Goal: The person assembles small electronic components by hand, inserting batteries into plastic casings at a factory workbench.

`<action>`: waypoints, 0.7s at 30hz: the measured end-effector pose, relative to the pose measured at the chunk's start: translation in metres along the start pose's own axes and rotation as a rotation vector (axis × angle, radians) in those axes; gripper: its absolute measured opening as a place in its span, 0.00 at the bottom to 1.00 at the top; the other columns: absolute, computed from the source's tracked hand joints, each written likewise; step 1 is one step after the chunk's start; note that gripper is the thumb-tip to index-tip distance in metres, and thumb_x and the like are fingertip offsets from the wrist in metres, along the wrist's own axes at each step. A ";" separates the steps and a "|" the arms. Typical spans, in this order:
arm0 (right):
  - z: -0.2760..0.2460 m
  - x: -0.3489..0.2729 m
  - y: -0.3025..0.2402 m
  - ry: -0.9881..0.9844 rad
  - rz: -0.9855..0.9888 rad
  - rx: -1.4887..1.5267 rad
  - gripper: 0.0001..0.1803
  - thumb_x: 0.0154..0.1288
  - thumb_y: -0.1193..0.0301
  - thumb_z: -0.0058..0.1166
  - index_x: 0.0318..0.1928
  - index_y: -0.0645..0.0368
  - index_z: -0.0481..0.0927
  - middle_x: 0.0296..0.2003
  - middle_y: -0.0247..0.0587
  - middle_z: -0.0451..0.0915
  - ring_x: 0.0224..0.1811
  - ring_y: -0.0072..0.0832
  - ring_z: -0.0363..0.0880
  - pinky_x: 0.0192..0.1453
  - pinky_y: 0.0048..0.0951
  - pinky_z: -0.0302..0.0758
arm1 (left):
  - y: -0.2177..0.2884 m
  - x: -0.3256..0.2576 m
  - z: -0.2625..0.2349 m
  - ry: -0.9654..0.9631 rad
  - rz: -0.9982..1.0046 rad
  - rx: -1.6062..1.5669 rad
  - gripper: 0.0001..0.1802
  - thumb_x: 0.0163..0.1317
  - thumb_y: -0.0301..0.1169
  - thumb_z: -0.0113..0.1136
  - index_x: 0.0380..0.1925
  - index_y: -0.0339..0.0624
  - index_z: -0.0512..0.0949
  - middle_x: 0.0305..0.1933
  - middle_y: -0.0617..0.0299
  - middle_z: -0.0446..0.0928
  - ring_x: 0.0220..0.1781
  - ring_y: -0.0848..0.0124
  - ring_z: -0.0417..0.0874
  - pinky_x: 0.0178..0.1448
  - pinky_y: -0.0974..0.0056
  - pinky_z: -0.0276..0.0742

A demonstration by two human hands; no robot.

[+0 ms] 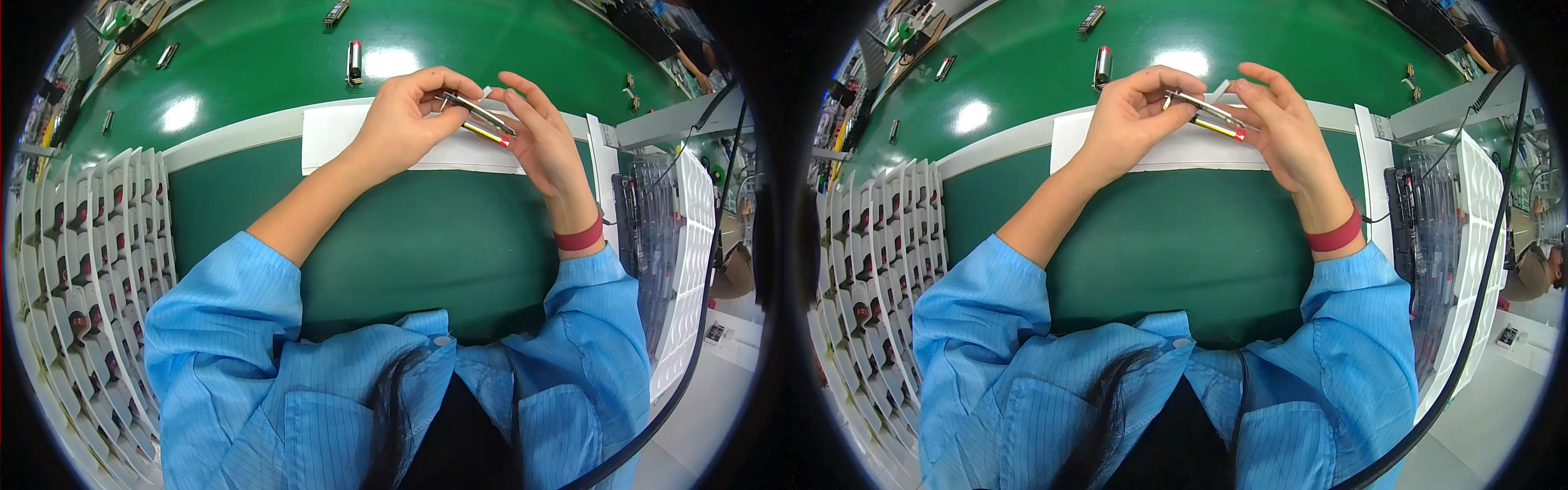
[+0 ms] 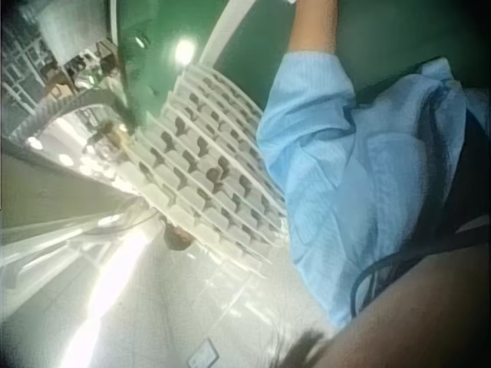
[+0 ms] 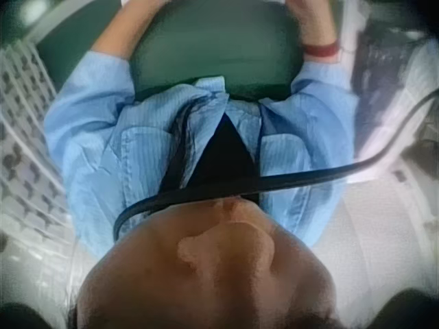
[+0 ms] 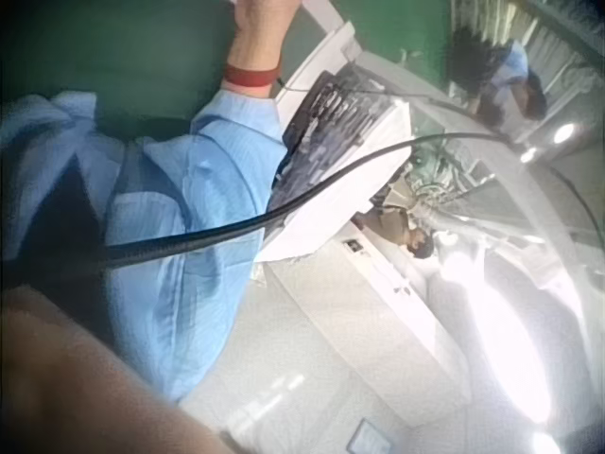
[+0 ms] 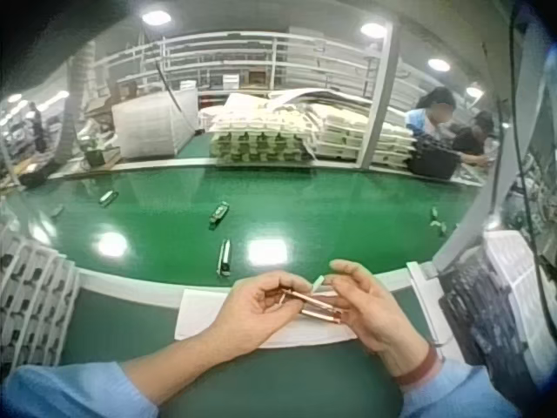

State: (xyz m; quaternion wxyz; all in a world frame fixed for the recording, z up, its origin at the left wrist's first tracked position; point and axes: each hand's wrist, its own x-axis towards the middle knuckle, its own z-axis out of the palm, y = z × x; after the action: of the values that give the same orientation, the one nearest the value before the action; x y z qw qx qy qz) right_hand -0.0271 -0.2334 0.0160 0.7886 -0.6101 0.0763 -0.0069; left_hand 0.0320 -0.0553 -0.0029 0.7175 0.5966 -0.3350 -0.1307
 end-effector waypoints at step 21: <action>0.012 -0.001 0.011 0.135 -0.814 -0.691 0.28 0.52 0.81 0.58 0.54 0.62 0.63 0.39 0.41 0.73 0.34 0.24 0.79 0.41 0.23 0.75 | 0.006 0.004 -0.009 0.046 -0.406 -0.257 0.15 0.55 0.25 0.57 0.42 0.27 0.75 0.35 0.52 0.79 0.32 0.75 0.78 0.40 0.74 0.75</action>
State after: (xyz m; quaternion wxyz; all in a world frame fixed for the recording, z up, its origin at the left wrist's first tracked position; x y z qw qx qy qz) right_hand -0.0278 -0.2195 0.0087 0.4687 -0.8126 -0.1180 -0.3257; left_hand 0.0392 -0.0490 0.0039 0.7541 0.5581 -0.1726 -0.3003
